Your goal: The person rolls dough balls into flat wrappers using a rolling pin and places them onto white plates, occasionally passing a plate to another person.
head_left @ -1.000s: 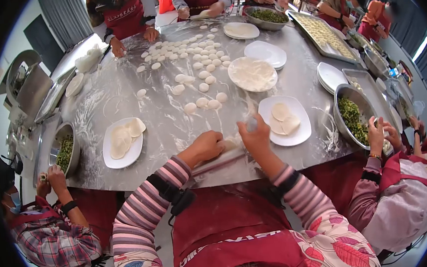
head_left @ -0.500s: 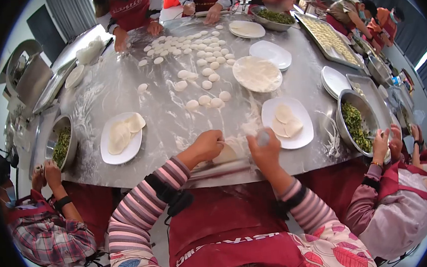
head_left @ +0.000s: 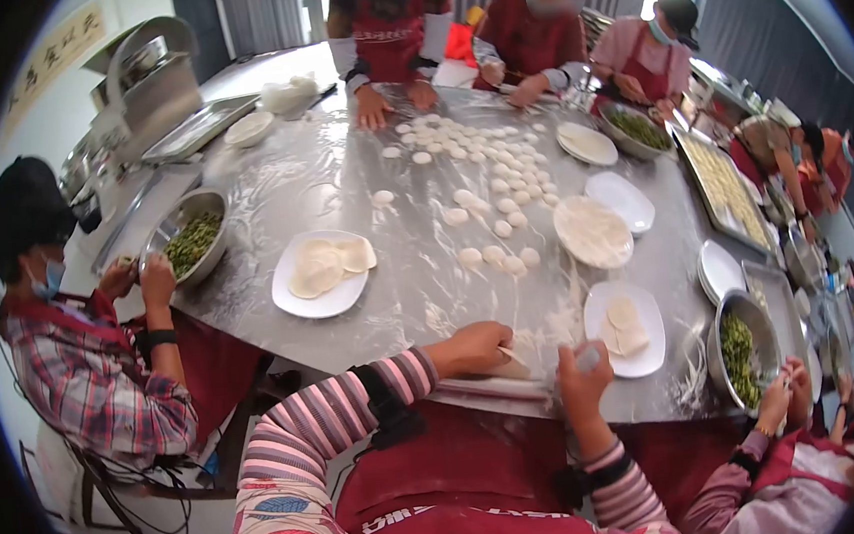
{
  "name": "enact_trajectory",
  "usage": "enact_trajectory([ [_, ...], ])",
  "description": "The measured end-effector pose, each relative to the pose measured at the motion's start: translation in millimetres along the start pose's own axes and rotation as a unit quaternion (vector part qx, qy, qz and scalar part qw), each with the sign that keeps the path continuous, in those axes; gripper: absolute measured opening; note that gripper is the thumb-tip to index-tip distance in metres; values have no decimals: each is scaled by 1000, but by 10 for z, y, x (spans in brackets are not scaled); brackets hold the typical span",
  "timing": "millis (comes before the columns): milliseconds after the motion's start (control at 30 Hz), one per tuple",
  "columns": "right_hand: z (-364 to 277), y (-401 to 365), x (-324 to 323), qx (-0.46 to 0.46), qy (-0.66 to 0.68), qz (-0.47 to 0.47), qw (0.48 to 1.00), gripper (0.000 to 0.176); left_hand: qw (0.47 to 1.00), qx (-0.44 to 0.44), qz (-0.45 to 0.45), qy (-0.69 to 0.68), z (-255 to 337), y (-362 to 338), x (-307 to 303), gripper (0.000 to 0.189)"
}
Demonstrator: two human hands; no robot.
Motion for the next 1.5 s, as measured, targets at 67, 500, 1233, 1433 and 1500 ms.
enact_trajectory([
  [67, 52, -101, -88, 39, 35, -10, 999, 23, 990, -41, -15, -135, -96, -46, -41, 25],
  [500, 100, -98, -87, 22, 79, -16, 997, 23, 926, -132, 271, 229, -1157, -106, -1832, 28],
  [1233, -346, 233, 50, -98, 9, -18, 995, 23, 986, -91, 54, -128, 16, 213, 104, 20],
  [1433, -127, 348, 292, -80, 7, -15, 997, 23, 996, -45, 72, -11, 77, 232, 97, 19],
  [1500, -75, 267, 196, -73, 0, -15, 997, 24, 993, -80, 76, -29, 153, 177, -15, 19],
])
Point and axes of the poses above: each hand's wrist, its own y-axis towards the middle knuckle, its own x-axis out of the palm, z = x × y, the point moved 1 cm from there along y, towards the middle knuckle, and after that the axes turned 13 degrees about z, right-handed, at the moved point
